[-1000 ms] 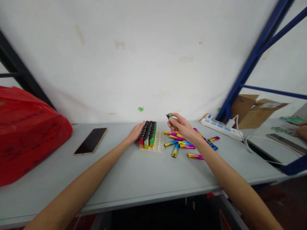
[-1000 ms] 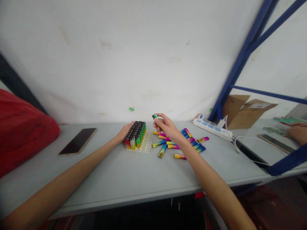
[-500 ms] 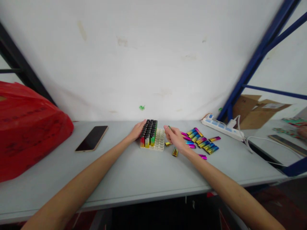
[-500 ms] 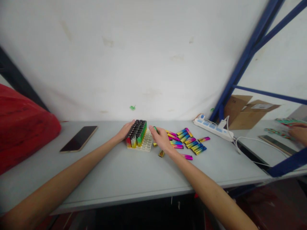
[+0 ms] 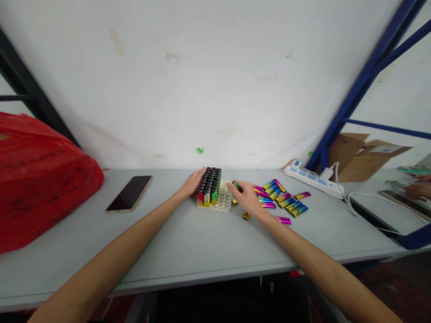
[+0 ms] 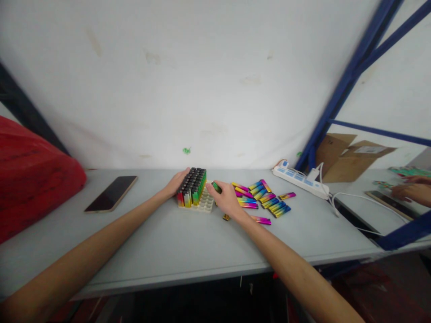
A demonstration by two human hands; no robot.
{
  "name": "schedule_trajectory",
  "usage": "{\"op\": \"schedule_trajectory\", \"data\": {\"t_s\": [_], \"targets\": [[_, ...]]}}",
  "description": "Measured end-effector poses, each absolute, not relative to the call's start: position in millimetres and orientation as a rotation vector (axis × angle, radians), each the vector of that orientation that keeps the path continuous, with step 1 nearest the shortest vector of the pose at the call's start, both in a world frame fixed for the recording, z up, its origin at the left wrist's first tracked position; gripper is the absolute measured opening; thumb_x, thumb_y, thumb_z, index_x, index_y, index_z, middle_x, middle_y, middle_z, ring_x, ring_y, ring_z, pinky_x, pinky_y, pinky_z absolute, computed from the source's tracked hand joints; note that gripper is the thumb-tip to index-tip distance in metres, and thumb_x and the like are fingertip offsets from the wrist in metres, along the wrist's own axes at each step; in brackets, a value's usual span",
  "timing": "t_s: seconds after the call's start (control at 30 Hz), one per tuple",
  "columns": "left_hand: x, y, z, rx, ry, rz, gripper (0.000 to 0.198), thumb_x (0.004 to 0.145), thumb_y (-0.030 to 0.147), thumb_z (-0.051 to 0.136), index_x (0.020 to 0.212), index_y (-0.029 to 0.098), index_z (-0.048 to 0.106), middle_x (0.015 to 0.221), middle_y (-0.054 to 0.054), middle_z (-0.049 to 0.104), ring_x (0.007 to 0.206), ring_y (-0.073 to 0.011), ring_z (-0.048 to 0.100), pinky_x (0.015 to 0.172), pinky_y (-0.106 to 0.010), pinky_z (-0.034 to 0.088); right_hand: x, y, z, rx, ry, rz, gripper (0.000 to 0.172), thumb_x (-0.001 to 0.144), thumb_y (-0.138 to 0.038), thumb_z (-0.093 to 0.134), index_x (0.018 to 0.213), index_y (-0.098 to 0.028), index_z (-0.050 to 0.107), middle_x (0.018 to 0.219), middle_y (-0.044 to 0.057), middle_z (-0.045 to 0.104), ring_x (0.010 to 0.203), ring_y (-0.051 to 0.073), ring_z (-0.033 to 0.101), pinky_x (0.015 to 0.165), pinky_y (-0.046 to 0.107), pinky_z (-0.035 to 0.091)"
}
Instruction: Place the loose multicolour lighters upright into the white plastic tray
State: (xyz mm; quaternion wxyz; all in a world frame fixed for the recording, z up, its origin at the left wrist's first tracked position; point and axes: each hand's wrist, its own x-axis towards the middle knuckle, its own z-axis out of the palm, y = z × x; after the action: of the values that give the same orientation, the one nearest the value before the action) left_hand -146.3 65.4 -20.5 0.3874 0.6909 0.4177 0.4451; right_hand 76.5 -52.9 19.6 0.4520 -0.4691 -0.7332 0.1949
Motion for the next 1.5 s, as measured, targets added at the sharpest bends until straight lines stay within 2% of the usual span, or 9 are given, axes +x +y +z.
{"op": "schedule_trajectory", "data": {"t_s": [0.1,0.33,0.47,0.6,0.8,0.97,1.1,1.3,1.5], "targets": [[-146.1,63.2,-18.5,1.759,1.072,1.122,0.084,0.081,0.086,0.041,0.103,0.012,0.074,0.103,-0.011,0.078,0.105,-0.0314,0.065,0.1,-0.041,0.046,76.9,-54.8,20.9,-1.157,-1.824,0.488,0.047,0.093,-0.053,0.046,0.06,-0.021,0.039,0.056,-0.005,0.034,0.057,0.011,0.035,0.056,0.026,0.025],[-146.0,64.2,-19.1,1.741,1.069,1.126,0.083,0.081,0.086,0.042,0.1,0.012,0.074,0.1,-0.011,0.078,0.102,-0.0306,0.066,0.098,-0.04,0.047,77.8,-53.8,18.6,-1.186,-1.855,0.416,0.035,0.088,-0.039,0.047,0.06,-0.021,0.036,0.055,-0.005,0.033,0.057,0.012,0.034,0.057,0.027,0.023],[-146.2,65.2,-19.9,1.75,1.057,1.113,0.081,0.083,0.084,0.041,0.103,0.012,0.074,0.101,-0.011,0.078,0.103,-0.0308,0.066,0.098,-0.041,0.047,77.7,-53.4,17.8,-1.201,-1.873,0.399,0.039,0.092,-0.042,0.047,0.061,-0.021,0.036,0.055,-0.005,0.032,0.056,0.012,0.035,0.057,0.026,0.024],[-146.5,64.5,-19.3,1.775,1.051,1.115,0.081,0.085,0.083,0.04,0.104,0.013,0.074,0.102,-0.01,0.078,0.106,-0.0308,0.066,0.1,-0.04,0.046,79.7,-57.4,22.9,-1.147,-1.947,0.44,0.04,0.099,-0.051,0.042,0.072,-0.022,0.044,0.06,-0.005,0.041,0.059,0.013,0.041,0.058,0.026,0.028],[-146.2,63.6,-18.5,1.801,1.086,1.12,0.079,0.085,0.082,0.039,0.097,0.013,0.074,0.099,-0.01,0.078,0.099,-0.0303,0.066,0.096,-0.04,0.047,84.0,-64.4,30.8,-0.979,-2.146,0.231,0.036,0.104,-0.044,0.04,0.077,-0.022,0.049,0.078,0.002,0.055,0.075,0.017,0.051,0.071,0.028,0.036],[-145.6,63.2,-17.9,1.799,1.088,1.124,0.079,0.086,0.082,0.039,0.098,0.013,0.074,0.101,-0.01,0.078,0.101,-0.03,0.066,0.098,-0.04,0.046,77.1,-65.3,27.2,-1.013,-2.19,0.206,0.043,0.103,-0.045,0.045,0.067,-0.021,0.047,0.062,-0.002,0.05,0.06,0.013,0.046,0.063,0.026,0.031],[-145.0,62.0,-17.2,1.799,1.094,1.13,0.08,0.085,0.083,0.038,0.097,0.012,0.074,0.102,-0.011,0.078,0.101,-0.0299,0.065,0.098,-0.04,0.046,70.0,-64.5,22.1,-1.04,-2.168,0.217,0.044,0.102,-0.045,0.048,0.066,-0.019,0.051,0.061,-0.001,0.058,0.058,0.012,0.05,0.06,0.025,0.031],[-143.9,61.1,-16.1,1.793,1.096,1.149,0.082,0.082,0.085,0.04,0.097,0.012,0.073,0.103,-0.011,0.077,0.103,-0.0302,0.064,0.098,-0.039,0.046,64.5,-65.0,18.6,-1.113,-2.43,-0.026,0.039,0.102,-0.046,0.048,0.081,-0.017,0.062,0.074,0.005,0.068,0.065,0.016,0.059,0.061,0.026,0.034],[-143.5,57.8,-12.9,1.789,1.095,1.124,0.082,0.083,0.085,0.038,0.094,0.012,0.073,0.096,-0.011,0.077,0.099,-0.03,0.065,0.095,-0.039,0.048,58.5,-68.3,21.3,-1.249,-2.565,-0.14,0.045,0.101,-0.056,0.043,0.094,-0.017,0.064,0.088,0.01,0.072,0.076,0.02,0.065,0.067,0.029,0.04]]}}
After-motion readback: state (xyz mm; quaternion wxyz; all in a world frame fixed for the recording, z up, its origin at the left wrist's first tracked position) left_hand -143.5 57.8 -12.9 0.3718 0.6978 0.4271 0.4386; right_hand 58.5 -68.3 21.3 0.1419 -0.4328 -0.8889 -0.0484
